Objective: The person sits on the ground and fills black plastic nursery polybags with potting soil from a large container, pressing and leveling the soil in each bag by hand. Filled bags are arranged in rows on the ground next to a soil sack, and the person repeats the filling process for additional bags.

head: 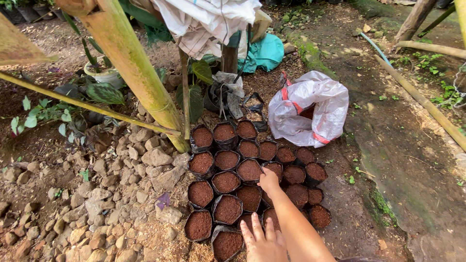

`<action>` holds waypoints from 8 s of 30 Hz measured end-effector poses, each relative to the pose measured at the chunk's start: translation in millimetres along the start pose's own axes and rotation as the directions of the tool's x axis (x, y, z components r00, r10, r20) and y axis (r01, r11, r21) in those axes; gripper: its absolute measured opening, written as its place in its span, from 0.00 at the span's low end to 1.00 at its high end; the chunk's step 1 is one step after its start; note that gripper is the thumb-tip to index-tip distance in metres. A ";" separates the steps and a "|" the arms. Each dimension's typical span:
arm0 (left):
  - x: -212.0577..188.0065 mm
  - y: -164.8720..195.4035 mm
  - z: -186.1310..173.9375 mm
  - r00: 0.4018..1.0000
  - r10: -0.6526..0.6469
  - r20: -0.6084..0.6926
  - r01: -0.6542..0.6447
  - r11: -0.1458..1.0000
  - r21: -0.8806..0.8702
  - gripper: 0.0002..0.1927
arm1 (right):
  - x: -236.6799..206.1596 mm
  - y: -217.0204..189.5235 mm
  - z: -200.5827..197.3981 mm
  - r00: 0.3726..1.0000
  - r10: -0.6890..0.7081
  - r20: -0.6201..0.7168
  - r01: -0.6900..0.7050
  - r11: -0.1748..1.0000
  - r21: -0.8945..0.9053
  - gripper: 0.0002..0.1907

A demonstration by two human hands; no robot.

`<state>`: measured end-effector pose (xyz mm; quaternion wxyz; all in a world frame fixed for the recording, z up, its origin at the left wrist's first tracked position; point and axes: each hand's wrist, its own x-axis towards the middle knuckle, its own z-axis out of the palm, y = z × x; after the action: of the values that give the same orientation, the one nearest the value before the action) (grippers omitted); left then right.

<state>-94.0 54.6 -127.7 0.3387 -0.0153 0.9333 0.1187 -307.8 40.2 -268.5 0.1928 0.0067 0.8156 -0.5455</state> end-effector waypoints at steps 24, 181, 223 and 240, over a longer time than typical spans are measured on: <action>-129.0 144.0 5.2 0.827 0.526 -0.199 -0.501 0.850 0.166 0.11 | -354.8 10.5 -360.5 0.892 -0.257 0.372 0.423 0.766 -0.485 0.03; -97.3 185.5 81.7 0.972 0.235 -0.021 0.080 -0.412 -0.908 0.44 | -296.3 164.9 -252.4 0.934 0.042 0.355 -0.216 0.858 0.466 0.29; -76.9 232.7 105.3 0.999 0.038 0.011 0.027 -0.437 -0.899 0.43 | -493.2 -15.0 -418.4 0.969 -0.059 0.242 0.004 0.975 0.220 0.20; -84.8 217.9 93.1 0.996 -0.076 -0.044 -0.076 -0.493 -0.866 0.43 | -455.8 19.8 -419.6 0.942 0.250 0.222 -0.318 0.875 0.366 0.22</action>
<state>6.1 283.4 -97.0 0.1156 -0.3057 0.3802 0.8652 -10.5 513.7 -0.8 0.3338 0.1196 0.6588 -0.6635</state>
